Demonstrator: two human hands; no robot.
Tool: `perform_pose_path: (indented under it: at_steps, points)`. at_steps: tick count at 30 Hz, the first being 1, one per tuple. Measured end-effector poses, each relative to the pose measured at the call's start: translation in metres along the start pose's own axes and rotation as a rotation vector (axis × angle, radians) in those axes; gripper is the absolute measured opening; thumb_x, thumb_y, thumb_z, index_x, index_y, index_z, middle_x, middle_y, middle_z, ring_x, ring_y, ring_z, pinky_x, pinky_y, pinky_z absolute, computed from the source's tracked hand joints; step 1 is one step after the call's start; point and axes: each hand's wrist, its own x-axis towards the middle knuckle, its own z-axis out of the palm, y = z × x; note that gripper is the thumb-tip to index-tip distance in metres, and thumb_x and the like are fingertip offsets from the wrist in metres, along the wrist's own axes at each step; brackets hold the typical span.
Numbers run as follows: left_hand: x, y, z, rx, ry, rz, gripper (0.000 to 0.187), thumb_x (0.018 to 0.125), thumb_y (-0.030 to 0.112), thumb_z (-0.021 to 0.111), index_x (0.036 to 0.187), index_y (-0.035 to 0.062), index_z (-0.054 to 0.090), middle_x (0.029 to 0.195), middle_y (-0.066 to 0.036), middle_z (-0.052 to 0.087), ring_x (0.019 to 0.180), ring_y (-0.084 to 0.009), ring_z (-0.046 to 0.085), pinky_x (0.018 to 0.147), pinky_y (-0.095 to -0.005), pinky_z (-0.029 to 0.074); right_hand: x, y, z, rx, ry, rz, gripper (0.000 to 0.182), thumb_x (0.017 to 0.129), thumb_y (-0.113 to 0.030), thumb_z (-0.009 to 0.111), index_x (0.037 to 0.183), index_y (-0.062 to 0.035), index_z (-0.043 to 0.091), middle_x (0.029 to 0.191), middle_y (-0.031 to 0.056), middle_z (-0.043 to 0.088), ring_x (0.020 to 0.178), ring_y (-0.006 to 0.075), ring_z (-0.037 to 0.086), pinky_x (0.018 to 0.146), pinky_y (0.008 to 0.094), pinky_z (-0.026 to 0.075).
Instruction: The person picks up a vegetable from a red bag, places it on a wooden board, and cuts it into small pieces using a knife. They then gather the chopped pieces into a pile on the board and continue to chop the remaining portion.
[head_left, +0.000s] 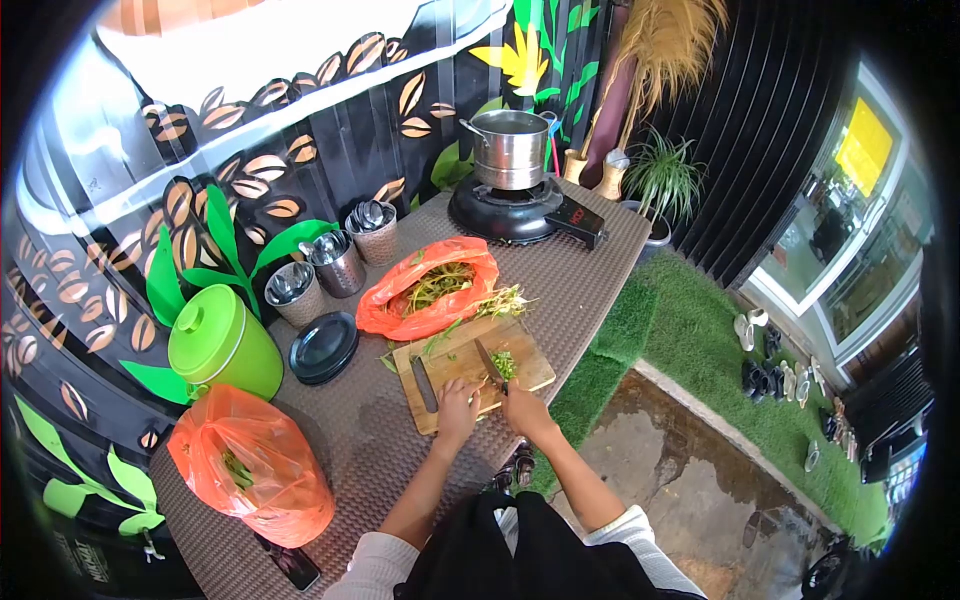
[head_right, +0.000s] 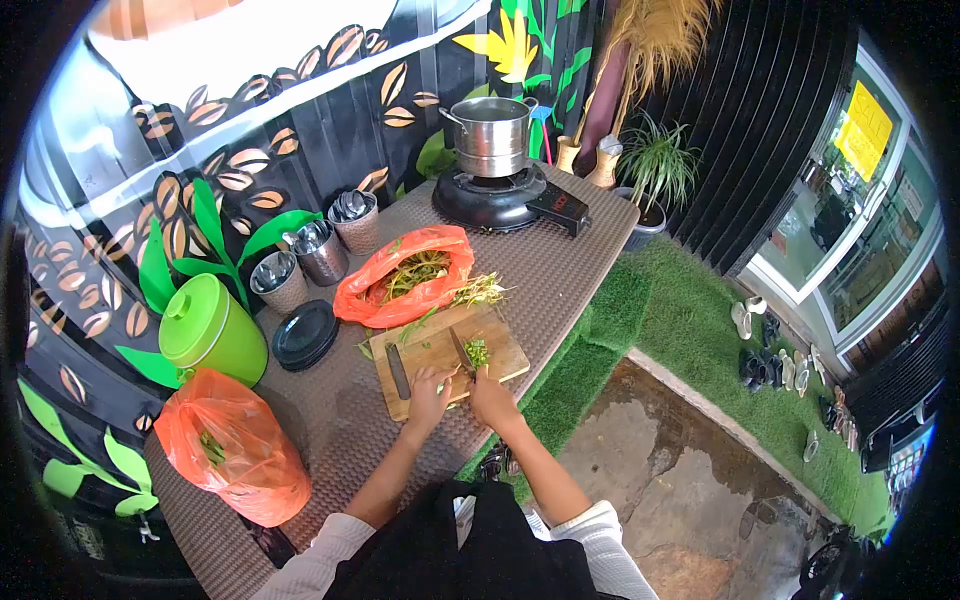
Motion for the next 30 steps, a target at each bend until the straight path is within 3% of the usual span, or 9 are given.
perform_pose_path:
  at_steps: [3,9,16,18,21,30]
  points:
    - [-0.002,0.004,-0.001,0.024,0.026,0.033,0.021,0.081,0.009,0.06,0.1,0.0082,0.068,0.089,-0.009,0.058,0.091,-0.027,0.052,0.083,-0.0392,0.039,0.001,-0.001,0.002,-0.081,-0.014,0.007,0.03,0.092,-0.019,0.042,0.113,0.0026,0.04,0.085,0.028,0.064,0.081,0.0436,0.064,0.071,0.051,0.051]
    - [-0.002,0.01,-0.008,0.051,0.038,0.05,0.022,0.083,0.01,0.058,0.102,0.0079,0.067,0.092,-0.008,0.059,0.095,-0.0268,0.051,0.085,-0.0382,0.038,-0.002,-0.013,0.033,-0.215,0.086,0.079,0.026,0.09,-0.014,0.043,0.111,0.0009,0.039,0.08,0.0258,0.065,0.074,0.0397,0.067,0.063,0.0476,0.055]
    - [0.0,0.009,-0.007,0.058,0.008,0.018,0.022,0.084,0.01,0.058,0.104,0.0085,0.066,0.098,-0.007,0.06,0.097,-0.0264,0.051,0.085,-0.0376,0.037,0.013,-0.015,0.019,-0.181,0.045,0.023,0.023,0.089,-0.013,0.045,0.107,-0.0012,0.037,0.079,0.0246,0.065,0.074,0.0401,0.067,0.063,0.0471,0.055]
    - [-0.001,0.009,-0.007,0.071,-0.021,0.008,0.023,0.084,0.011,0.057,0.105,0.0086,0.066,0.099,-0.007,0.06,0.099,-0.0262,0.051,0.086,-0.0373,0.037,0.004,-0.018,0.015,-0.121,0.051,0.03,0.031,0.095,-0.024,0.042,0.11,0.0014,0.037,0.077,0.0262,0.064,0.072,0.043,0.065,0.062,0.0501,0.053]
    - [-0.001,0.008,-0.007,0.084,-0.007,0.007,0.023,0.084,0.011,0.057,0.105,0.0087,0.066,0.1,-0.007,0.06,0.099,-0.026,0.051,0.086,-0.037,0.037,0.006,-0.013,0.038,-0.134,0.076,0.078,0.03,0.095,-0.026,0.041,0.109,0.0006,0.036,0.079,0.0265,0.064,0.076,0.0437,0.065,0.066,0.0522,0.052]
    - [0.0,0.012,-0.01,0.049,0.0,-0.001,0.022,0.083,0.01,0.057,0.103,0.0081,0.067,0.097,-0.007,0.06,0.096,-0.0265,0.051,0.084,-0.0369,0.038,0.016,-0.005,0.035,-0.14,0.113,0.026,0.028,0.091,-0.017,0.044,0.111,0.0012,0.037,0.079,0.0239,0.065,0.075,0.0407,0.066,0.066,0.0492,0.054]
